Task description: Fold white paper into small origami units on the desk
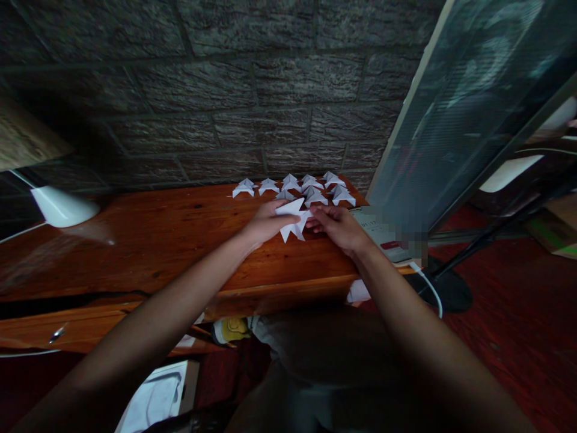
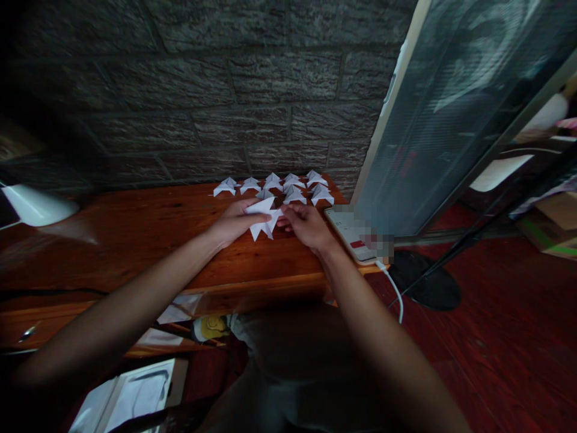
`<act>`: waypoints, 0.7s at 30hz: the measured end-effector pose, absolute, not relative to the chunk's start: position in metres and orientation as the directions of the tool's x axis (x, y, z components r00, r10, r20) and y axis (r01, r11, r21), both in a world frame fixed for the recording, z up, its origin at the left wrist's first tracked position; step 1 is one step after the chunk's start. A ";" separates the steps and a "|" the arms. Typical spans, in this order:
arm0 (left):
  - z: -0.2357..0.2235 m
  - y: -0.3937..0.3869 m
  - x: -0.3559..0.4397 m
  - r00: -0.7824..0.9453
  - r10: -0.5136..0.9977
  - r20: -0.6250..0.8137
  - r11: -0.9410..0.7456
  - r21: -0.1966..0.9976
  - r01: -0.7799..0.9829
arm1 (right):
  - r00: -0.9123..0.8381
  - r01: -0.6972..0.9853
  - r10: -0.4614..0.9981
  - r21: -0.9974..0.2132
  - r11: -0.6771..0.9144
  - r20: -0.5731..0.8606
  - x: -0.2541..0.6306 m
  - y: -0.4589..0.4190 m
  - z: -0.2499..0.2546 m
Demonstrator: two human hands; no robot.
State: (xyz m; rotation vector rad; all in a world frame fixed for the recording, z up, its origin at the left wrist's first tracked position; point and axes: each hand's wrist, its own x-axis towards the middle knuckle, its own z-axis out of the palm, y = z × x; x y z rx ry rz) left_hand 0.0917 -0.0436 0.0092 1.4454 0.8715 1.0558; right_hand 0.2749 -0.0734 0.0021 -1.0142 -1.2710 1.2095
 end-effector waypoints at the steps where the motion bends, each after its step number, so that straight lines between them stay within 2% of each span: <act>1: 0.008 -0.043 0.092 0.325 0.934 0.146 -0.138 0.989 -0.047 | -0.088 -0.082 0.989 -0.990 0.114 0.121 0.275 -0.073 0.002; 7: 0.007 -0.039 0.092 0.271 0.937 0.221 -0.191 0.973 -0.133 | -0.090 0.036 0.975 -0.977 0.209 0.205 0.278 -0.075 0.002; 11: 0.008 -0.039 0.091 0.281 0.927 0.249 -0.215 0.966 -0.144 | -0.156 0.049 0.980 -0.989 0.136 0.127 0.281 -0.076 0.002; 14: 0.007 -0.039 0.089 0.344 0.914 0.214 -0.184 0.976 -0.118 | -0.223 0.048 0.964 -0.987 0.156 0.141 0.283 -0.076 0.003; 17: 0.005 -0.040 0.089 0.450 0.880 0.149 -0.138 0.989 -0.059 | -0.167 0.011 0.959 -0.972 0.235 0.230 0.283 -0.076 0.005; 21: 0.004 -0.042 0.091 0.514 0.848 0.128 -0.131 0.991 -0.030 | -0.103 0.032 0.959 -0.963 0.267 0.263 0.284 -0.074 0.004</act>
